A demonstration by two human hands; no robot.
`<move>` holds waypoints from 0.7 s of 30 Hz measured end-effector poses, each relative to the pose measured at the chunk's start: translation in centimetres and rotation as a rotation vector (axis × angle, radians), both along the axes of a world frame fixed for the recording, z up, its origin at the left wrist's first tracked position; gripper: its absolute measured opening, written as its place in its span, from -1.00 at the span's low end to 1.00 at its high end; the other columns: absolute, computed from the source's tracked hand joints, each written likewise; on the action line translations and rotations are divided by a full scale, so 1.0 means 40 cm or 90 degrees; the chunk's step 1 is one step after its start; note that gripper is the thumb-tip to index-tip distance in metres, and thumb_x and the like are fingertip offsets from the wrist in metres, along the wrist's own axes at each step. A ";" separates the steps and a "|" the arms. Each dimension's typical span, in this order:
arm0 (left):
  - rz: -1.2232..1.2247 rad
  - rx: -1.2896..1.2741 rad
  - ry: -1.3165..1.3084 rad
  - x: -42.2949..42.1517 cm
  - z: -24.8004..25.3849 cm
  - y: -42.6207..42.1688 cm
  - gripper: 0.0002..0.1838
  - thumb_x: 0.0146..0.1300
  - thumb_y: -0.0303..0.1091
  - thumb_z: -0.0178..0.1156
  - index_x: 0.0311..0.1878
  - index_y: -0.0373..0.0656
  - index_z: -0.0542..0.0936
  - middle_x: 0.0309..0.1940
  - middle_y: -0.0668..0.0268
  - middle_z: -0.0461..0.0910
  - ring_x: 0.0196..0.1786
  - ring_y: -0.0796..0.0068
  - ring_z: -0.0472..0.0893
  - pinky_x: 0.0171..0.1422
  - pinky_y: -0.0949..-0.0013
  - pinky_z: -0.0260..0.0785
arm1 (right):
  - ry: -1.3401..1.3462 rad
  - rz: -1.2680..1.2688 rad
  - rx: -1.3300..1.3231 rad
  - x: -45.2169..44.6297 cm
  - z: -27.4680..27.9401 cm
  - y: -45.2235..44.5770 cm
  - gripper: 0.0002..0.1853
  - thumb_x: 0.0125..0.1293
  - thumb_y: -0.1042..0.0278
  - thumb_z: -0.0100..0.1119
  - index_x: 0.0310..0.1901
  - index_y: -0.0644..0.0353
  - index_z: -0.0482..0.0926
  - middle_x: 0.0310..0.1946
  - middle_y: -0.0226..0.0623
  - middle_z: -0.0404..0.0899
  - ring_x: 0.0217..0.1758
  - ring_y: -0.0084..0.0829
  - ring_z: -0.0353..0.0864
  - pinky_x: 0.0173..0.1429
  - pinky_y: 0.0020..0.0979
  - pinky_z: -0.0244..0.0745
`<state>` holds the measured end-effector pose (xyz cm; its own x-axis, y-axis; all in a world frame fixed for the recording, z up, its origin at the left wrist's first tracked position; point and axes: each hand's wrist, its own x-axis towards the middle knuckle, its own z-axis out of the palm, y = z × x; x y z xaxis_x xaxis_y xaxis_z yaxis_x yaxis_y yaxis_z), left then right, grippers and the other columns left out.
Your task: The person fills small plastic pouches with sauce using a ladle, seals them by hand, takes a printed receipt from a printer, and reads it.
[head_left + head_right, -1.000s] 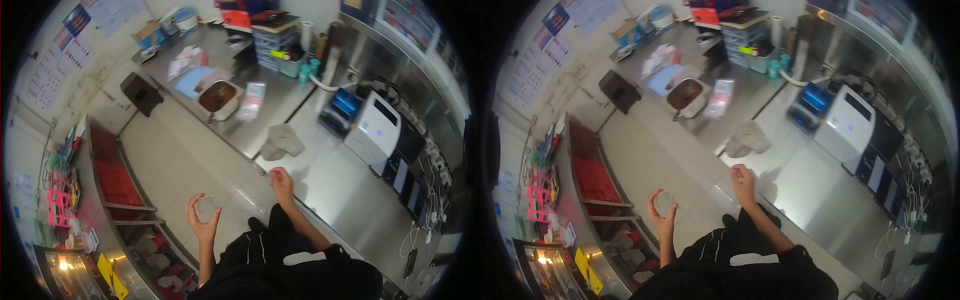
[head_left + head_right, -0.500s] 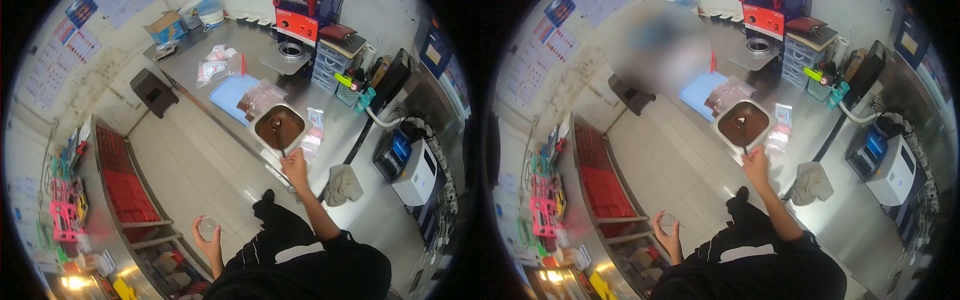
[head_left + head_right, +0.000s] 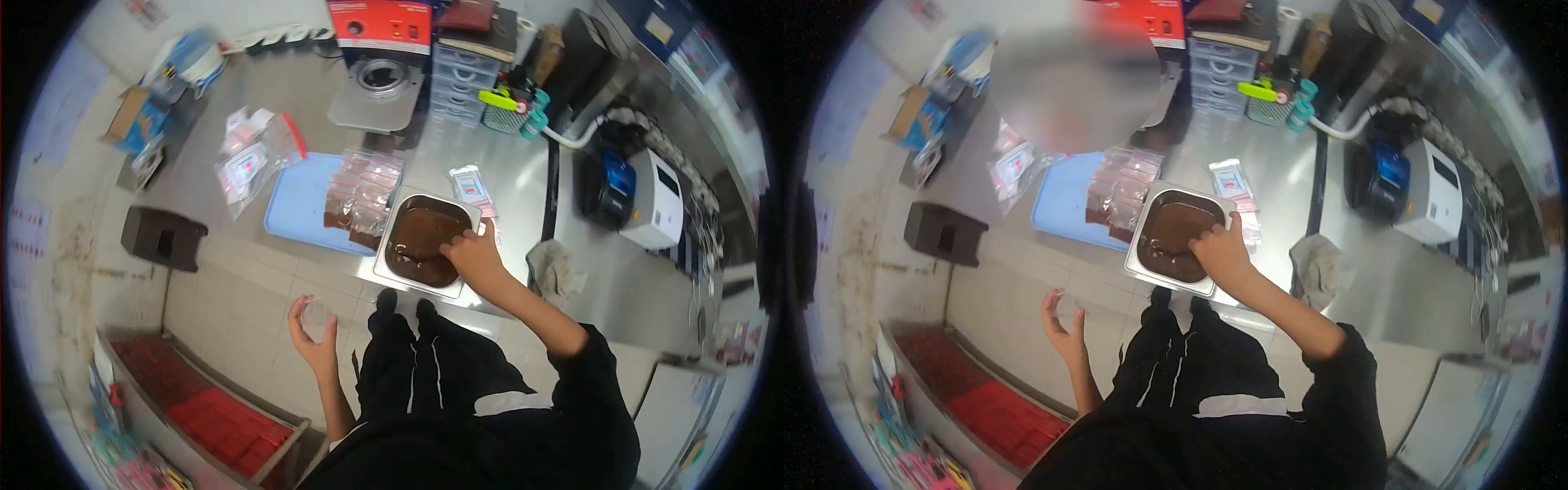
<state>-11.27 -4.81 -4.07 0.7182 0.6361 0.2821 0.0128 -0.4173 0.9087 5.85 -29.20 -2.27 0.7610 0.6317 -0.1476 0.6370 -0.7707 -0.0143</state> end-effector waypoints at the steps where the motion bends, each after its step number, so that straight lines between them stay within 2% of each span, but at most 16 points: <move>1: -0.053 -0.006 -0.026 0.041 -0.004 0.017 -0.42 -0.11 -0.56 0.30 0.07 -0.25 0.39 -0.01 0.16 0.45 0.12 0.27 0.40 0.30 0.25 0.11 | -0.042 0.001 0.010 -0.023 0.004 -0.002 -0.89 0.14 0.36 0.07 -0.29 0.02 0.54 -0.34 -0.37 0.55 -0.20 -0.39 0.54 0.17 0.05 0.14; 3: -0.134 -0.022 -0.024 0.108 -0.005 0.050 -0.42 -0.12 -0.56 0.30 0.07 -0.25 0.39 0.00 0.16 0.45 0.12 0.28 0.40 0.30 0.26 0.12 | -0.079 -0.023 0.008 -0.069 0.000 0.003 -0.89 0.15 0.38 0.05 -0.30 0.01 0.55 -0.34 -0.37 0.53 -0.19 -0.41 0.52 0.18 0.02 0.14; 5: -0.208 -0.039 -0.031 0.175 -0.001 0.076 -0.41 -0.12 -0.57 0.31 0.08 -0.26 0.39 0.00 0.16 0.45 0.12 0.28 0.40 0.30 0.26 0.12 | -0.100 -0.080 0.101 -0.098 -0.008 0.021 -0.88 0.12 0.41 0.07 -0.31 -0.01 0.57 -0.39 -0.38 0.50 -0.19 -0.40 0.51 0.14 0.00 0.15; 6: -0.237 -0.023 -0.016 0.199 0.004 0.087 -0.40 -0.13 -0.56 0.32 0.08 -0.26 0.39 0.00 0.16 0.46 0.12 0.28 0.41 0.29 0.27 0.13 | -0.100 -0.097 0.092 -0.111 -0.006 0.028 -0.88 0.12 0.41 0.07 -0.31 -0.01 0.57 -0.39 -0.38 0.50 -0.19 -0.40 0.51 0.14 0.00 0.15; 8: -0.281 -0.008 0.004 0.233 0.014 0.107 -0.40 -0.13 -0.55 0.33 0.08 -0.26 0.39 0.00 0.16 0.46 0.11 0.29 0.41 0.28 0.27 0.14 | -0.072 -0.171 0.197 -0.143 -0.003 0.045 -0.84 0.11 0.39 0.14 -0.26 -0.02 0.62 -0.48 -0.47 0.46 -0.27 -0.45 0.50 0.11 -0.05 0.13; 10: -0.309 -0.030 -0.011 0.258 0.022 0.122 -0.38 -0.14 -0.52 0.36 0.08 -0.26 0.39 0.00 0.16 0.47 0.11 0.29 0.42 0.27 0.28 0.16 | -0.069 -0.234 0.225 -0.165 -0.004 0.046 -0.82 0.12 0.37 0.16 -0.22 -0.02 0.63 -0.50 -0.46 0.47 -0.29 -0.45 0.49 0.08 -0.10 0.12; 12: -0.333 -0.035 -0.001 0.271 0.035 0.126 -0.38 -0.13 -0.52 0.34 0.09 -0.27 0.38 0.01 0.16 0.46 0.13 0.29 0.41 0.30 0.25 0.12 | 0.054 -0.426 0.355 -0.185 0.009 0.043 -0.86 0.14 0.37 0.16 -0.25 -0.01 0.64 -0.51 -0.48 0.53 -0.32 -0.46 0.47 0.08 -0.12 0.08; 13: -0.343 -0.038 0.005 0.277 0.039 0.125 -0.38 -0.12 -0.52 0.32 0.11 -0.28 0.37 0.02 0.16 0.45 0.15 0.28 0.39 0.33 0.23 0.09 | 0.072 -0.466 0.410 -0.197 0.001 0.039 -0.90 0.17 0.32 0.15 -0.29 0.00 0.63 -0.45 -0.50 0.61 -0.33 -0.45 0.51 -0.04 -0.22 0.00; 14: -0.349 -0.041 0.005 0.283 0.041 0.122 -0.38 -0.12 -0.52 0.32 0.11 -0.28 0.37 0.02 0.16 0.45 0.15 0.28 0.39 0.33 0.23 0.09 | 0.069 -0.472 0.408 -0.209 -0.002 0.036 -0.90 0.17 0.32 0.15 -0.29 0.00 0.63 -0.45 -0.50 0.61 -0.33 -0.45 0.51 -0.04 -0.22 0.00; 16: -0.367 -0.023 -0.009 0.303 0.045 0.114 -0.36 -0.18 -0.49 0.40 0.06 -0.25 0.41 -0.02 0.16 0.48 0.09 0.30 0.43 0.25 0.27 0.19 | 0.213 -0.620 0.516 -0.224 -0.008 0.031 -0.86 0.19 0.28 0.17 -0.24 0.02 0.64 -0.40 -0.53 0.64 -0.41 -0.53 0.49 -0.03 -0.24 0.01; 17: -0.371 -0.022 -0.011 0.313 0.050 0.109 -0.36 -0.18 -0.49 0.40 0.06 -0.25 0.41 -0.02 0.16 0.48 0.09 0.30 0.43 0.25 0.27 0.19 | 0.148 -0.594 0.547 -0.230 -0.013 0.026 -0.84 0.16 0.35 0.23 -0.20 0.09 0.65 -0.52 -0.44 0.62 -0.57 -0.66 0.40 -0.35 -0.60 0.26; 18: -0.387 0.013 -0.013 0.320 0.057 0.101 -0.36 -0.19 -0.47 0.41 0.05 -0.24 0.42 -0.03 0.18 0.49 0.08 0.29 0.43 0.23 0.27 0.20 | 0.145 -0.597 0.549 -0.230 -0.007 0.027 -0.84 0.16 0.35 0.23 -0.20 0.09 0.65 -0.52 -0.44 0.62 -0.57 -0.66 0.40 -0.35 -0.60 0.26; 20: -0.406 0.048 -0.013 0.332 0.066 0.084 -0.36 -0.21 -0.44 0.43 0.04 -0.23 0.43 -0.04 0.20 0.50 0.06 0.28 0.44 0.21 0.26 0.20 | 0.123 -0.614 0.710 -0.237 0.009 0.028 -0.85 0.17 0.38 0.21 -0.21 0.09 0.65 -0.56 -0.44 0.58 -0.54 -0.71 0.38 -0.38 -0.61 0.26; 21: -0.420 0.080 -0.022 0.340 0.070 0.075 -0.37 -0.22 -0.40 0.45 0.02 -0.21 0.46 -0.06 0.23 0.51 0.04 0.28 0.44 0.18 0.26 0.20 | 0.122 -0.618 0.711 -0.243 -0.003 0.029 -0.85 0.17 0.38 0.21 -0.21 0.09 0.65 -0.56 -0.44 0.58 -0.54 -0.71 0.38 -0.38 -0.61 0.26</move>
